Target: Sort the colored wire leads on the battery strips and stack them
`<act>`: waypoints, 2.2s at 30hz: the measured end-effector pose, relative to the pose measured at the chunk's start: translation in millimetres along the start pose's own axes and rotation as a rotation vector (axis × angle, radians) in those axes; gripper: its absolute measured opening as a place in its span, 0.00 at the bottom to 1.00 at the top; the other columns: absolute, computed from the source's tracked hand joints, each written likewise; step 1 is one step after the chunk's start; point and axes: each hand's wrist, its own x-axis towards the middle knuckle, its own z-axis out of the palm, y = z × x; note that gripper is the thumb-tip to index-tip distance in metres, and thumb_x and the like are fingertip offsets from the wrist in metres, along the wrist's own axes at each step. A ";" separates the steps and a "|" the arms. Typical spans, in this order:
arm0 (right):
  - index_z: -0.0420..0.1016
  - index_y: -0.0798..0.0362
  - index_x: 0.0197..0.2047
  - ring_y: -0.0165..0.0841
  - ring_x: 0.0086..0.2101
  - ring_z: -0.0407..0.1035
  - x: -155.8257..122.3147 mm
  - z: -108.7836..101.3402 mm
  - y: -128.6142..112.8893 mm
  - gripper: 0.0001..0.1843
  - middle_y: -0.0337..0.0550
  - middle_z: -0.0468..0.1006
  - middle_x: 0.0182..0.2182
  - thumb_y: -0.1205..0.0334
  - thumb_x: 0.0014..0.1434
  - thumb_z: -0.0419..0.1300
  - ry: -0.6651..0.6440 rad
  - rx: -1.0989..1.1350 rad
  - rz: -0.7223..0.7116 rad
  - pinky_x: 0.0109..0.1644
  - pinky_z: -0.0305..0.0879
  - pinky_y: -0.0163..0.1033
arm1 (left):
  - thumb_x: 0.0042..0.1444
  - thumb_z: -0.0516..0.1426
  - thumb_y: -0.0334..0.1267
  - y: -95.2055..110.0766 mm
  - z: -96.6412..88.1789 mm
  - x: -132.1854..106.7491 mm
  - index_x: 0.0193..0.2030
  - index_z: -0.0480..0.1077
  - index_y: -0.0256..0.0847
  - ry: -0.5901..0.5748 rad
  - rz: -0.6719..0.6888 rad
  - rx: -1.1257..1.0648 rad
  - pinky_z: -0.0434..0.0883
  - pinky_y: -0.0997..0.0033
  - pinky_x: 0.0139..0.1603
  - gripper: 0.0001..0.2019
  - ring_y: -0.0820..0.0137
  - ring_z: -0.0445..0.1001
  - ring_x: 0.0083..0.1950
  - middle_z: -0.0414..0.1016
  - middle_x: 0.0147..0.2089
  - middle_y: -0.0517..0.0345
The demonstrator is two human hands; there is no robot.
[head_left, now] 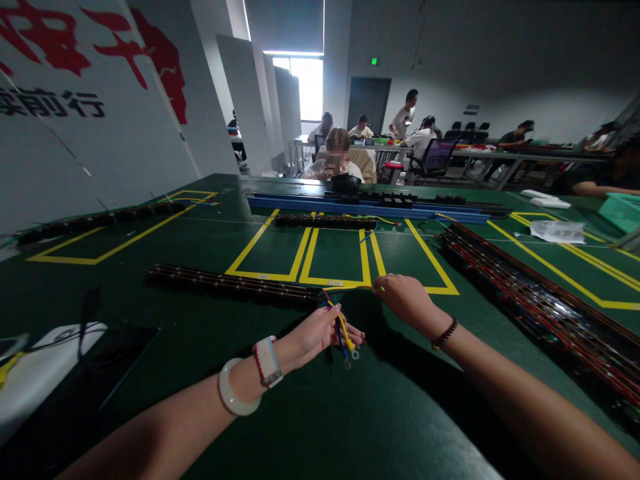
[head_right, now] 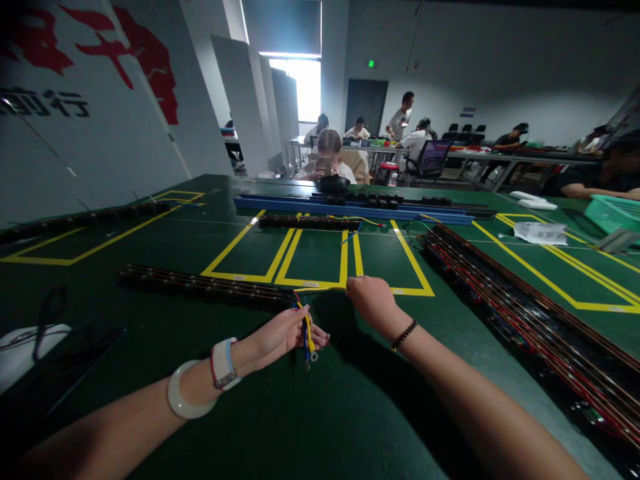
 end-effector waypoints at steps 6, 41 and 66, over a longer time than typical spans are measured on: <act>0.71 0.55 0.47 0.37 0.40 0.73 20.5 19.7 4.3 0.12 0.51 0.78 0.39 0.63 0.65 0.50 0.039 0.055 0.016 0.40 0.64 0.36 | 0.63 0.48 0.44 -0.9 -4.8 3.1 0.36 0.59 0.36 -0.048 -0.034 -0.028 0.68 0.56 0.50 0.12 0.63 0.78 0.39 0.77 0.38 0.38; 0.71 0.54 0.48 0.30 0.40 0.68 -15.1 -22.5 -18.5 0.12 0.45 0.75 0.40 0.64 0.66 0.49 0.087 0.591 -0.685 0.43 0.63 0.35 | 0.60 0.48 0.34 3.2 -3.6 -2.2 0.40 0.70 0.32 -0.085 -0.002 -0.146 0.66 0.54 0.55 0.11 0.64 0.77 0.41 0.78 0.37 0.46; 0.76 0.55 0.41 0.31 0.34 0.70 63.4 -49.6 -98.1 0.12 0.44 0.78 0.33 0.58 0.64 0.54 0.312 0.490 -0.594 0.38 0.61 0.34 | 0.60 0.54 0.40 -3.6 -4.7 -0.3 0.41 0.64 0.32 -0.083 0.046 -0.055 0.69 0.55 0.48 0.11 0.60 0.79 0.39 0.78 0.36 0.40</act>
